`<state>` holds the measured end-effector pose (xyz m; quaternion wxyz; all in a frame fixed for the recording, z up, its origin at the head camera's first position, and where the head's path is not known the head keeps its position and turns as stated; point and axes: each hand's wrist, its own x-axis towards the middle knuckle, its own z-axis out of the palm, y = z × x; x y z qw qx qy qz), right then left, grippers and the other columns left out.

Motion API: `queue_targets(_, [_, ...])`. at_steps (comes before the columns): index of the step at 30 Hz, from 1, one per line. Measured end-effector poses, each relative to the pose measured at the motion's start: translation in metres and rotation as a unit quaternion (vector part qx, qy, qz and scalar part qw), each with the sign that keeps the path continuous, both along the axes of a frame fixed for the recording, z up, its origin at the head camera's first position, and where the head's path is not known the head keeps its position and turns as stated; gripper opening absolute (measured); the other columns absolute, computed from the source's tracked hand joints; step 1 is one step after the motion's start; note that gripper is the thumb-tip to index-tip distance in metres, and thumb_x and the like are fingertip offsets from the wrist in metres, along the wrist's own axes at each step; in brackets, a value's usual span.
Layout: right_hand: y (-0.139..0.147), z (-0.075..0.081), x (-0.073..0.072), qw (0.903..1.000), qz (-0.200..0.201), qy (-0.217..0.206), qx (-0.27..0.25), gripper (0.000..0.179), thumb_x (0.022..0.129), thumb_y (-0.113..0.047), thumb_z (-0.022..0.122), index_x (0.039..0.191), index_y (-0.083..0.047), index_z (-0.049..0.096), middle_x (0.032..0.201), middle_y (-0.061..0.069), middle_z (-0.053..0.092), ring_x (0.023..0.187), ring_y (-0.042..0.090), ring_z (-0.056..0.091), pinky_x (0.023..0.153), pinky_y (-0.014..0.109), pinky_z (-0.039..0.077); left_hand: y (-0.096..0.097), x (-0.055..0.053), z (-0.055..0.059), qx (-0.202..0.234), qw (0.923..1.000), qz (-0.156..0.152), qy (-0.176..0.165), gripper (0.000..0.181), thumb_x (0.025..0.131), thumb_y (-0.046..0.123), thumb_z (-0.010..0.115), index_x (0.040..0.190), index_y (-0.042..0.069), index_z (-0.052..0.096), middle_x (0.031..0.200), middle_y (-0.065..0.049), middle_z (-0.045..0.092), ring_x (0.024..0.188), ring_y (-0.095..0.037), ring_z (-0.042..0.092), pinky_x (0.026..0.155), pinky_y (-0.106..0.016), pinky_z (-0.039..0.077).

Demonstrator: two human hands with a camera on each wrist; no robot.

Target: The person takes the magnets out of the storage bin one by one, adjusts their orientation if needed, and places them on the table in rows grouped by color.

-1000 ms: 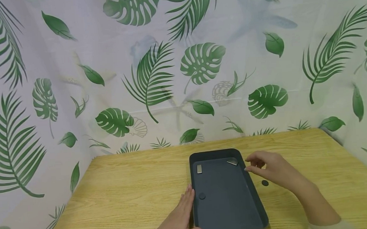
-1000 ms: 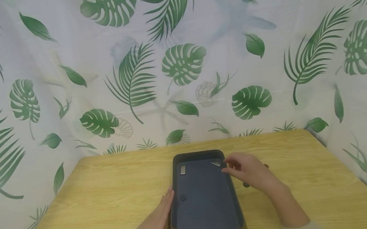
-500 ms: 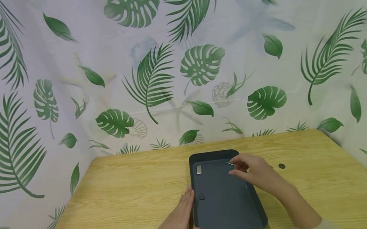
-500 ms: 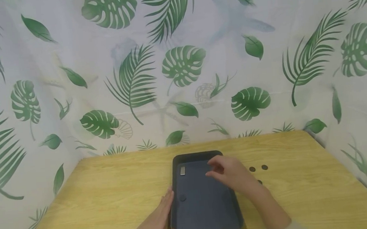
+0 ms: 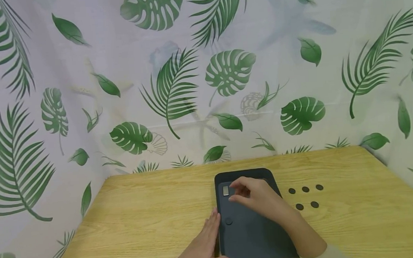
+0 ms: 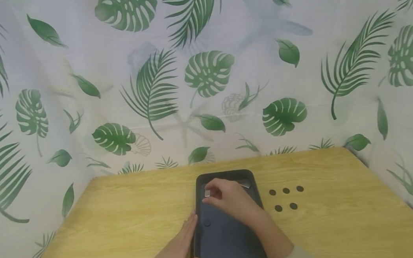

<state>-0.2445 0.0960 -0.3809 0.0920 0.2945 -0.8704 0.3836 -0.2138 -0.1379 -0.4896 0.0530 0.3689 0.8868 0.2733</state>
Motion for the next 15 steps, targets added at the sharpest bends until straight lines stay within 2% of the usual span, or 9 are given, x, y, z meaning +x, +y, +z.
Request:
queue_targets(5, [-0.006, -0.007, -0.003, 0.9996, 0.014, -0.022, -0.010, 0.026, 0.087, -0.024, 0.069, 0.106, -0.007, 0.065, 0.089, -0.004, 0.066, 0.077, 0.004, 0.060, 0.068, 0.020, 0.052, 0.001, 0.000, 0.001, -0.006, 1.0000, -0.001, 0.003, 0.099, 0.089, 0.065, 0.042, 0.151, 0.002, -0.002, 0.158, -0.013, -0.012, 0.146, -0.026, -0.002, 0.114, -0.050, 0.021])
queue_targets(15, [-0.011, -0.035, -0.015, 0.9970, 0.050, -0.060, 0.009, 0.028, 0.089, -0.027, 0.067, 0.106, -0.005, 0.069, 0.097, 0.006, 0.069, 0.082, 0.009, 0.063, 0.069, 0.021, 0.052, 0.000, -0.001, -0.001, -0.010, 0.9999, 0.006, 0.000, 0.099, 0.088, 0.068, 0.041, 0.152, 0.002, 0.001, 0.159, -0.011, -0.008, 0.146, -0.024, 0.001, 0.114, -0.049, 0.021])
